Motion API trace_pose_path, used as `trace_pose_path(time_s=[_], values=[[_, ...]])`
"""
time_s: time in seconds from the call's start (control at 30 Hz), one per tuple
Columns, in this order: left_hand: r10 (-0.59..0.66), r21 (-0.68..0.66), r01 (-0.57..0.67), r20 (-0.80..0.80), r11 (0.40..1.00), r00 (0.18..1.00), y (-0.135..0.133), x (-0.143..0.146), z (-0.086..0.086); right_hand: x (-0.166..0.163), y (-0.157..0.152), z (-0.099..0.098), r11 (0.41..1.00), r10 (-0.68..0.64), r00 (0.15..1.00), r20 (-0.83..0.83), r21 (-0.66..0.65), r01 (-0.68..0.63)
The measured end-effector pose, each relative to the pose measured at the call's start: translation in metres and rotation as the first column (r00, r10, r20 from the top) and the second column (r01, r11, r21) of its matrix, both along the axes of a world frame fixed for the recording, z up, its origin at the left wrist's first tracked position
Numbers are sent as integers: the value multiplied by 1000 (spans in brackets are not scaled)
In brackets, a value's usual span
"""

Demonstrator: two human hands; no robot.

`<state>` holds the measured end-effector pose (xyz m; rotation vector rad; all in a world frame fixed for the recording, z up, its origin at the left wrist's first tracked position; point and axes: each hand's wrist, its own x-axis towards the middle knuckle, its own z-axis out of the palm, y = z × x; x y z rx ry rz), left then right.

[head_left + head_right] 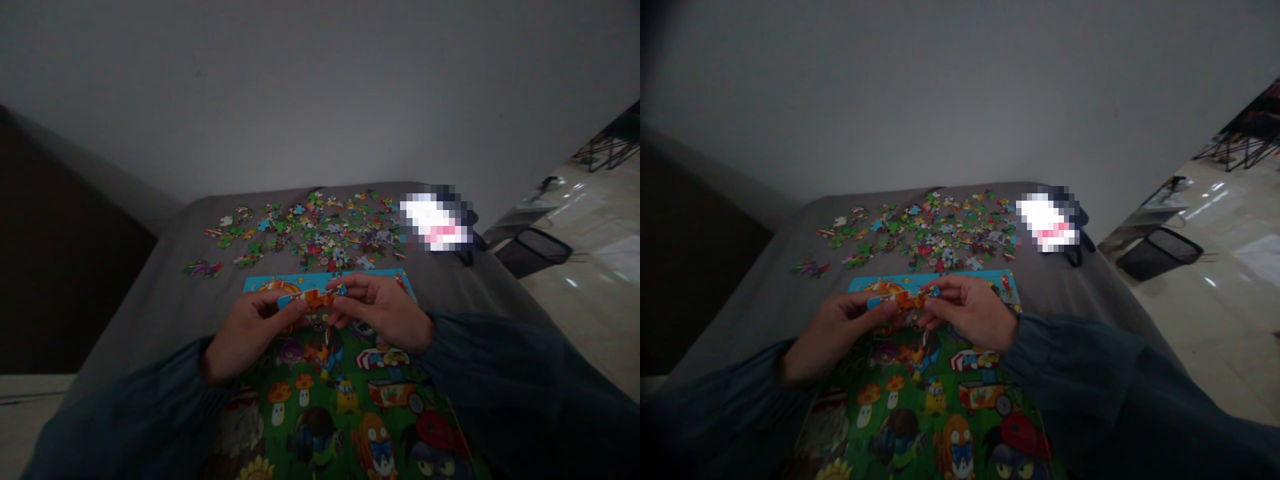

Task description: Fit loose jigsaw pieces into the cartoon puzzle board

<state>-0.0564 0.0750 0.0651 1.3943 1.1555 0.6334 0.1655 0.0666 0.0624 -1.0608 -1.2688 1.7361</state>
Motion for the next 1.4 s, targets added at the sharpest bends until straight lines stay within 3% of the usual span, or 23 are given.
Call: trace_pose_path(time_s=[0.17,0.53,0.7,0.9,1.07,1.27,1.4], values=[[-61,31,62,-34,998,998,-2,2,0,0,-1,6,1000,31,999,18,-9,-30],[-19,53,21,-43,998,999,-2,3,8,-1,-3,-5,981,192,978,-81,-15,-193],[-10,55,14,-66,998,998,-1,0,4,2,-3,-5,981,181,979,-98,-50,-187],[-29,-3,29,19,1000,999,1,1,4,4,-2,-2,986,162,983,-84,-35,-165],[-50,-42,53,49,998,998,-1,2,5,1,-6,-7,984,163,986,46,63,-165],[-96,-138,99,28,985,995,-4,4,10,1,-9,-5,920,55,962,267,362,-153],[-122,-144,127,38,981,992,-3,3,8,0,-8,-4,935,58,966,250,325,-140]])
